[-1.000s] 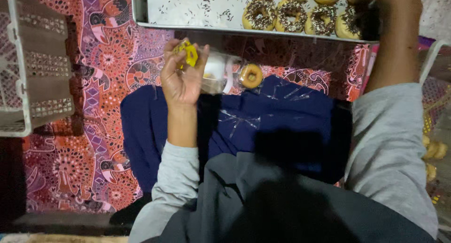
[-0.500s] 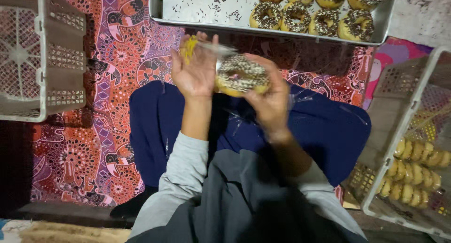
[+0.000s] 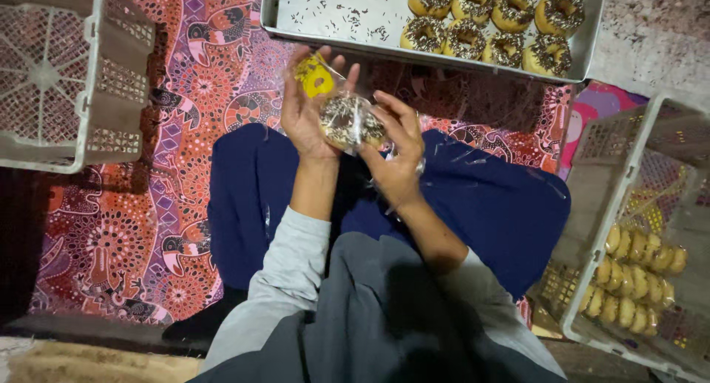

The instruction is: The person sits on the floor and individually places donuts from a metal tray into clear plastic bags. They seal each bag and place it into a white plastic basket. The process is repeated for multiple donuts.

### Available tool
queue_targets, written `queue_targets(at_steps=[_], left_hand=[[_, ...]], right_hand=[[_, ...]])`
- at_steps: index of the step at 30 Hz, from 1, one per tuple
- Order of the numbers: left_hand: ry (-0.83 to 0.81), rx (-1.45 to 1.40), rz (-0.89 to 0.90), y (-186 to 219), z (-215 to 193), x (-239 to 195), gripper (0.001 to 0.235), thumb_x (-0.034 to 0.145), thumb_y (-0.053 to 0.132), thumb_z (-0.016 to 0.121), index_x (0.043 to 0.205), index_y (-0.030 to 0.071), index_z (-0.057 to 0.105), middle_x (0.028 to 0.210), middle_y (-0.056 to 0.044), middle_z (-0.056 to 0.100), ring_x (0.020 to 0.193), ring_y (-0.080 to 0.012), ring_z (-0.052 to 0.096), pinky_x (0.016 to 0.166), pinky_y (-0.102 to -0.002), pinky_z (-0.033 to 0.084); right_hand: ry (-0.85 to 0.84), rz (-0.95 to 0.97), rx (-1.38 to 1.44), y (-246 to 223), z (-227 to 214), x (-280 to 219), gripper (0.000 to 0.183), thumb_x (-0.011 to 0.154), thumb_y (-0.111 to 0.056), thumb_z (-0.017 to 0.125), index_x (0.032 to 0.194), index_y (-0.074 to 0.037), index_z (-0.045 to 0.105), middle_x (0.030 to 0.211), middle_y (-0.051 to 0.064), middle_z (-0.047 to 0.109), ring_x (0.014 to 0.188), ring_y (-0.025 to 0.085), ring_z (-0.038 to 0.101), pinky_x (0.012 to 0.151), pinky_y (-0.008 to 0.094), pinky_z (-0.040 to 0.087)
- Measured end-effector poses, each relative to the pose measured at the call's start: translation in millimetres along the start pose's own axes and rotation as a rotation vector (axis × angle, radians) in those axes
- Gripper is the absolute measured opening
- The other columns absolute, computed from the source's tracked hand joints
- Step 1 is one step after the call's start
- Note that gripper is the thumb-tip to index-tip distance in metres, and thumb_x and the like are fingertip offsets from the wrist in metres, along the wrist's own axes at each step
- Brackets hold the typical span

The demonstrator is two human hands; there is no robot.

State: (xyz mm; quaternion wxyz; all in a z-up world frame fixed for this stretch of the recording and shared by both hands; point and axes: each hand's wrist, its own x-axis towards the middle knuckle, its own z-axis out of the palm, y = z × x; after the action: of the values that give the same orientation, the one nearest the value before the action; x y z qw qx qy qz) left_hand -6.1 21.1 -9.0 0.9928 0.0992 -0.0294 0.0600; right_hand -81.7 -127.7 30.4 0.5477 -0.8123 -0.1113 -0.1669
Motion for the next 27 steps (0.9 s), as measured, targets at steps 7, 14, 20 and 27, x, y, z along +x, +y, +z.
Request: queue_targets(at_steps=[7, 14, 20, 27], left_hand=[[0.029, -0.072, 0.042, 11, -3, -1, 0.035, 0.112, 0.033, 0.053, 0.136, 0.008, 0.056, 0.133, -0.017, 0.063, 0.123, -0.0330, 0.063, 0.119, -0.060, 0.045], [-0.059, -0.037, 0.025, 4, 3, -3, 0.039, 0.110, 0.033, 0.055, 0.141, 0.009, 0.055, 0.143, -0.017, 0.059, 0.132, -0.0339, 0.060, 0.122, -0.060, 0.045], [-0.053, -0.113, -0.011, -6, -1, -8, 0.067, 0.102, 0.046, 0.063, 0.151, 0.003, 0.047, 0.145, -0.019, 0.058, 0.130, -0.0332, 0.060, 0.117, -0.054, 0.046], [0.151, 0.737, -0.079, -41, 30, -69, 0.065, 0.095, 0.025, 0.073, 0.147, 0.004, 0.041, 0.134, -0.012, 0.061, 0.117, -0.0249, 0.061, 0.102, -0.043, 0.049]], right_hand=[[0.098, 0.038, 0.274, -10, -1, -6, 0.045, 0.090, -0.011, 0.075, 0.134, -0.003, 0.068, 0.139, 0.014, 0.062, 0.126, 0.026, 0.061, 0.112, 0.034, 0.048], [0.116, -0.044, 0.084, -9, 8, 4, 0.051, 0.084, -0.006, 0.078, 0.134, -0.007, 0.068, 0.146, 0.014, 0.059, 0.132, 0.028, 0.060, 0.117, 0.039, 0.048], [-0.019, -0.099, -0.232, -7, 11, 6, 0.060, 0.074, -0.009, 0.083, 0.132, -0.015, 0.071, 0.150, 0.014, 0.057, 0.124, 0.029, 0.061, 0.112, 0.043, 0.042], [0.025, -0.099, -0.184, 15, 13, 24, 0.056, 0.095, -0.009, 0.075, 0.148, -0.016, 0.062, 0.149, 0.006, 0.064, 0.135, 0.029, 0.065, 0.121, 0.043, 0.038]])
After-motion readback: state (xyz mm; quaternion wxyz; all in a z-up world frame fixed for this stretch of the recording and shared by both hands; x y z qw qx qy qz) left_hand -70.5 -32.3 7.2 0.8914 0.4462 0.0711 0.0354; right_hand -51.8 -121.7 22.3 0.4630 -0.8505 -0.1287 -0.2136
